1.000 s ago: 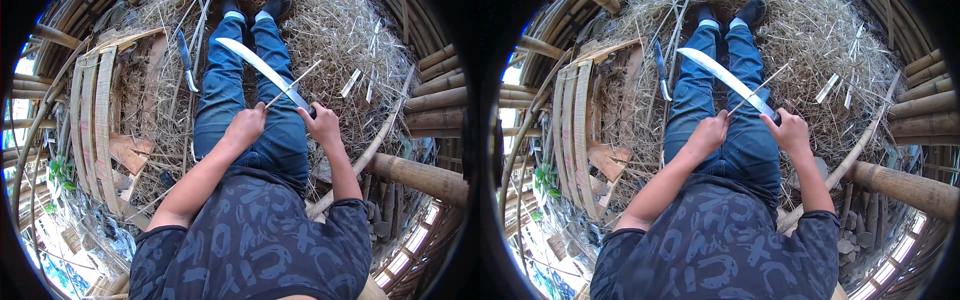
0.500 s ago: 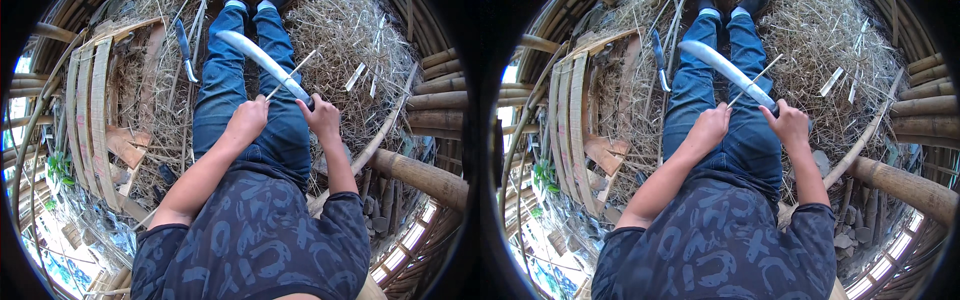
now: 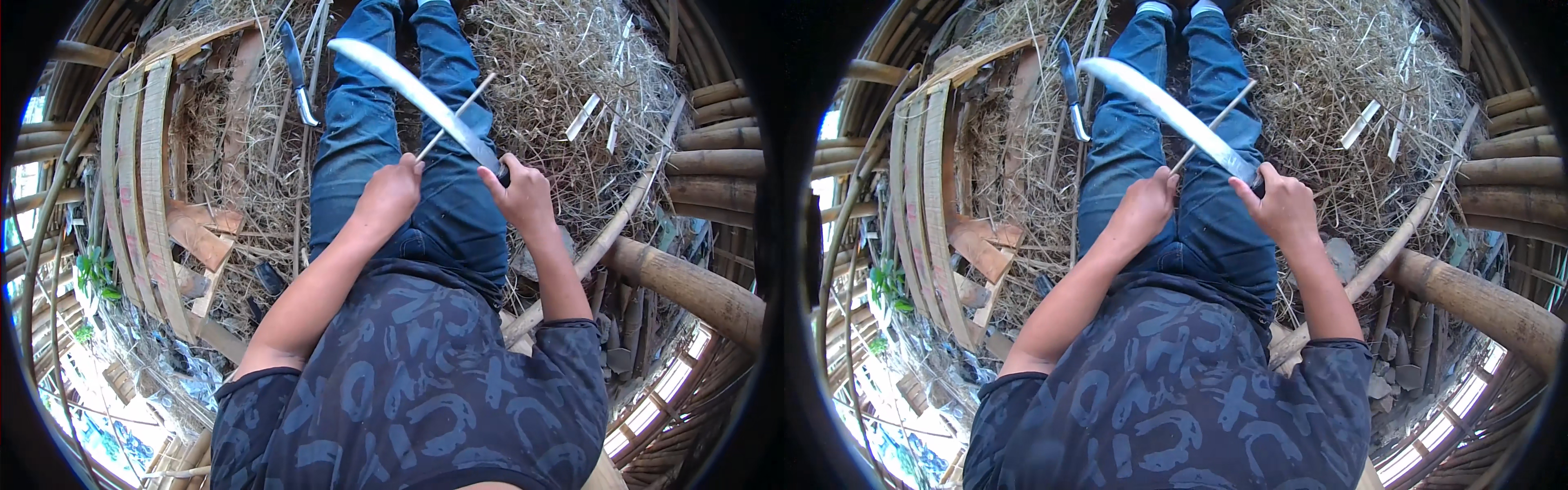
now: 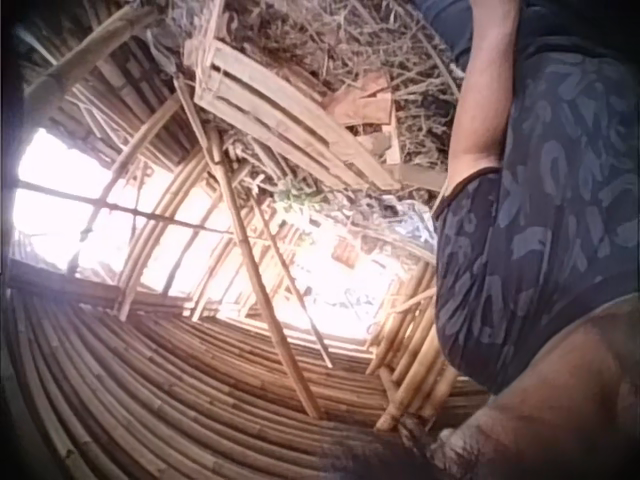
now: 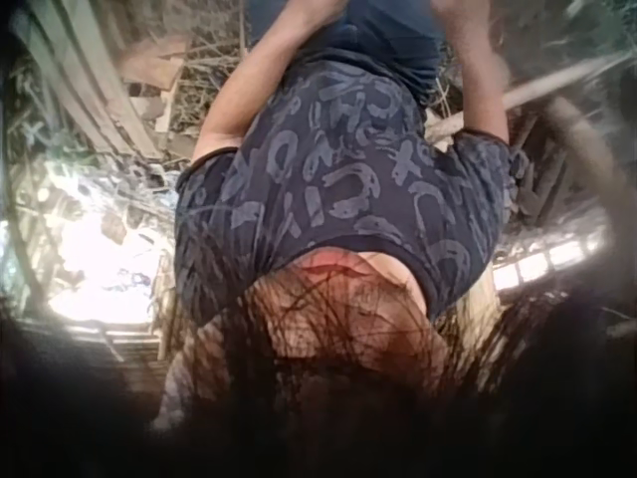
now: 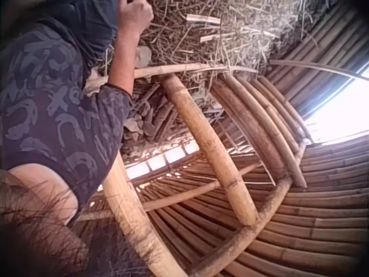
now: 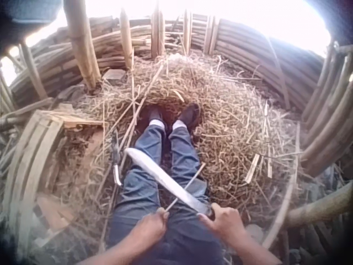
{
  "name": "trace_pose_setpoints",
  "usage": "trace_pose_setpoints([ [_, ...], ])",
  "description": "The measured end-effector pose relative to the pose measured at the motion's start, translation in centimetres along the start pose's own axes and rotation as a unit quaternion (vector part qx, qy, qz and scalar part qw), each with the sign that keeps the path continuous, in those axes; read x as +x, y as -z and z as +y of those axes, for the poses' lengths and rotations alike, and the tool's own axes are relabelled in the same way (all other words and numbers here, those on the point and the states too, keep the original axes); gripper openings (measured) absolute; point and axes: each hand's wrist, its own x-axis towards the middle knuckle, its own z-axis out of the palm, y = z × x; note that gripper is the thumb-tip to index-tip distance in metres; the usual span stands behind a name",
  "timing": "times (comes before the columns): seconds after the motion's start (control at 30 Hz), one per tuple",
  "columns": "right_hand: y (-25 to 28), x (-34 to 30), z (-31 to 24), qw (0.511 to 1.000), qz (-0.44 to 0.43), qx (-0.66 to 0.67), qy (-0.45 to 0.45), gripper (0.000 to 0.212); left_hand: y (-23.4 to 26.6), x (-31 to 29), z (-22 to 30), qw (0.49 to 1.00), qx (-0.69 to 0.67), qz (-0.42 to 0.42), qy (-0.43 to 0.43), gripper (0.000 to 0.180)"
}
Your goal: The person scrapes and whittles a wooden stick using a knife.
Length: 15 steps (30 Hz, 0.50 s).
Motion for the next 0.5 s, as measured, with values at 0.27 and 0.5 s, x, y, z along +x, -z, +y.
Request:
trace_pose_setpoints([
  [0.27,0.5,1.2,3.3,0.992,-0.028,-0.048,-0.112,0.057,-0.1,-1.1,-0.2,1.0,0.011,-0.005,-0.009,0.033],
  [0.5,-0.4,-1.7,-1.6,0.993,-0.108,0.036,-0.035,0.06,-0.3,-0.3,0.7,0.999,0.02,-0.015,-0.029,0.032],
])
